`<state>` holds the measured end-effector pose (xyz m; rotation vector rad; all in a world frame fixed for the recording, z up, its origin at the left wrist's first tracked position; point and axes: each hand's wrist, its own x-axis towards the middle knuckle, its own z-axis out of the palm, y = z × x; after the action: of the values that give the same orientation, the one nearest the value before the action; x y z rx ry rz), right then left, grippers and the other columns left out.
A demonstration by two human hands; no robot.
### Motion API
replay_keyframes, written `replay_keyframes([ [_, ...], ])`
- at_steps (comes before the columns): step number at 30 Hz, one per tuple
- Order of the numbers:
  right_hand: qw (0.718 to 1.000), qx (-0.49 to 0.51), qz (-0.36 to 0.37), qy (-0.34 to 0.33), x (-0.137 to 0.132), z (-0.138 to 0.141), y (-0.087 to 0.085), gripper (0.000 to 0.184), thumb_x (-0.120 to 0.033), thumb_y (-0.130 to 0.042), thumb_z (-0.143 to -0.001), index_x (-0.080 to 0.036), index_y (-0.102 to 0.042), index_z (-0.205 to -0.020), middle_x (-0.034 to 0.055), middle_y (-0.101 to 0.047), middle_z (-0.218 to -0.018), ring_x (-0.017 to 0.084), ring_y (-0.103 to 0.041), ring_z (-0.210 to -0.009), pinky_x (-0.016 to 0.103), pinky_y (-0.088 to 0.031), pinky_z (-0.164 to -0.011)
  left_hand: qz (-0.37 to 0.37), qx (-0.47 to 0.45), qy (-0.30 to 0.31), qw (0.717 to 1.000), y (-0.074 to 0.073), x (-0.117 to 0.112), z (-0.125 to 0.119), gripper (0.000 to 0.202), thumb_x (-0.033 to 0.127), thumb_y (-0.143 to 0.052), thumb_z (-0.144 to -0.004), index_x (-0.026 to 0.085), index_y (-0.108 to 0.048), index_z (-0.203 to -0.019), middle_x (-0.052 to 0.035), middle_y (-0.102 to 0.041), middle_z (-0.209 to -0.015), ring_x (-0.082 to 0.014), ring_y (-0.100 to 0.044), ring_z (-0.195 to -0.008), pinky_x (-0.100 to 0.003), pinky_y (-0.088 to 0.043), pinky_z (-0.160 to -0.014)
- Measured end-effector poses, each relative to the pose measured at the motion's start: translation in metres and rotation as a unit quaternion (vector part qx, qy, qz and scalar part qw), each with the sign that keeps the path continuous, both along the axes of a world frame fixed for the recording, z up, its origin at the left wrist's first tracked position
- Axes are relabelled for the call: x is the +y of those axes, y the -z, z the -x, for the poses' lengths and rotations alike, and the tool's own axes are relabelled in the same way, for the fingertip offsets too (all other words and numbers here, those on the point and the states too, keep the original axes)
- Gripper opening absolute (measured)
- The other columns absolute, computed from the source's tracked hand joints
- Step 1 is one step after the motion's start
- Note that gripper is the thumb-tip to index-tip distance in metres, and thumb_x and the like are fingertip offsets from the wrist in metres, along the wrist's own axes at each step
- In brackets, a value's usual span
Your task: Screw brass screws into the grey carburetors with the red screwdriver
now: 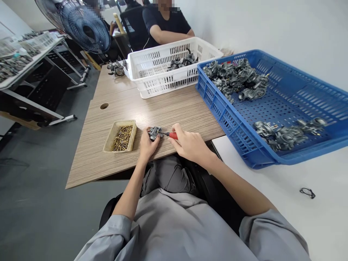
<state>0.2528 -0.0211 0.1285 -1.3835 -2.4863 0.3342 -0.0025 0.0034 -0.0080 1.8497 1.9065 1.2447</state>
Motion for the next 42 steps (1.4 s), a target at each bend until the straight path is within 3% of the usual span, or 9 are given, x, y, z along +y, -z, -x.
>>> replay_keyframes([
  [3,1.000,0.007,0.013,-0.008,0.0020,-0.0023,-0.0006,0.026,-0.038,-0.050,-0.117,-0.020,-0.053,-0.135,0.0106,-0.084,-0.111,0.032,-0.081,-0.095,0.033,-0.039,-0.072,0.006,0.001,-0.001,1.000,-0.0010,-0.0004,0.0001,0.036,0.032,-0.072,-0.097,0.023,-0.056,-0.128,-0.0108,-0.074,-0.118,-0.0299,-0.071,-0.111,-0.045,-0.056,-0.102],
  [8,0.994,-0.071,0.011,0.078,0.0069,-0.0008,-0.0022,0.039,-0.052,-0.042,-0.120,-0.016,-0.057,-0.127,0.0133,-0.082,-0.089,0.036,-0.081,-0.085,0.034,-0.034,-0.067,0.008,-0.002,0.004,1.000,-0.0008,-0.0006,0.0005,0.036,0.033,-0.072,-0.097,0.023,-0.057,-0.128,-0.0112,-0.075,-0.120,-0.0304,-0.071,-0.112,-0.045,-0.056,-0.102],
  [14,0.998,0.044,0.034,-0.020,0.0082,-0.0100,-0.0025,0.025,-0.037,-0.053,-0.114,-0.022,-0.050,-0.135,0.0078,-0.083,-0.107,0.031,-0.080,-0.093,0.032,-0.041,-0.074,0.003,0.000,-0.001,1.000,0.0021,0.0003,0.0008,0.037,0.033,-0.072,-0.097,0.024,-0.057,-0.129,-0.0109,-0.075,-0.120,-0.0307,-0.071,-0.113,-0.046,-0.056,-0.103],
  [21,0.996,-0.068,0.033,0.042,0.0054,-0.0023,-0.0078,0.036,-0.049,-0.044,-0.120,-0.017,-0.054,-0.132,0.0133,-0.083,-0.096,0.036,-0.081,-0.091,0.034,-0.039,-0.070,0.004,-0.001,0.003,1.000,0.0017,0.0010,0.0014,0.036,0.035,-0.071,-0.097,0.024,-0.057,-0.128,-0.0112,-0.074,-0.120,-0.0308,-0.071,-0.113,-0.046,-0.056,-0.103],
  [27,0.997,0.054,0.042,-0.031,0.0040,-0.0080,-0.0037,0.026,-0.034,-0.053,-0.114,-0.022,-0.049,-0.137,0.0087,-0.084,-0.115,0.031,-0.081,-0.097,0.032,-0.043,-0.076,0.013,0.000,0.002,1.000,0.0015,0.0008,0.0021,0.037,0.036,-0.071,-0.097,0.024,-0.056,-0.129,-0.0112,-0.074,-0.122,-0.0306,-0.071,-0.113,-0.046,-0.056,-0.104],
  [34,0.998,-0.033,0.034,0.050,0.0088,-0.0042,-0.0052,0.029,-0.044,-0.045,-0.119,-0.018,-0.054,-0.129,0.0129,-0.083,-0.097,0.035,-0.081,-0.091,0.034,-0.041,-0.071,0.013,-0.002,-0.001,1.000,-0.0003,0.0001,0.0011,0.037,0.034,-0.072,-0.097,0.025,-0.057,-0.129,-0.0105,-0.075,-0.121,-0.0301,-0.071,-0.114,-0.046,-0.056,-0.104],
  [39,0.998,0.054,0.042,-0.008,0.0094,-0.0102,-0.0025,0.021,-0.035,-0.055,-0.114,-0.023,-0.052,-0.130,0.0073,-0.083,-0.104,0.030,-0.081,-0.093,0.032,-0.042,-0.074,0.015,-0.004,0.001,1.000,-0.0028,-0.0010,0.0004,0.038,0.033,-0.072,-0.097,0.024,-0.057,-0.130,-0.0113,-0.075,-0.122,-0.0304,-0.072,-0.115,-0.046,-0.056,-0.105],
  [42,0.998,0.043,0.045,0.004,0.0089,-0.0092,-0.0023,0.020,-0.034,-0.054,-0.114,-0.022,-0.052,-0.130,0.0084,-0.083,-0.105,0.031,-0.081,-0.095,0.032,-0.042,-0.075,0.014,-0.002,0.003,1.000,-0.0032,-0.0012,0.0001,0.036,0.033,-0.071,-0.097,0.025,-0.057,-0.129,-0.0104,-0.075,-0.122,-0.0299,-0.071,-0.115,-0.045,-0.056,-0.105],
])
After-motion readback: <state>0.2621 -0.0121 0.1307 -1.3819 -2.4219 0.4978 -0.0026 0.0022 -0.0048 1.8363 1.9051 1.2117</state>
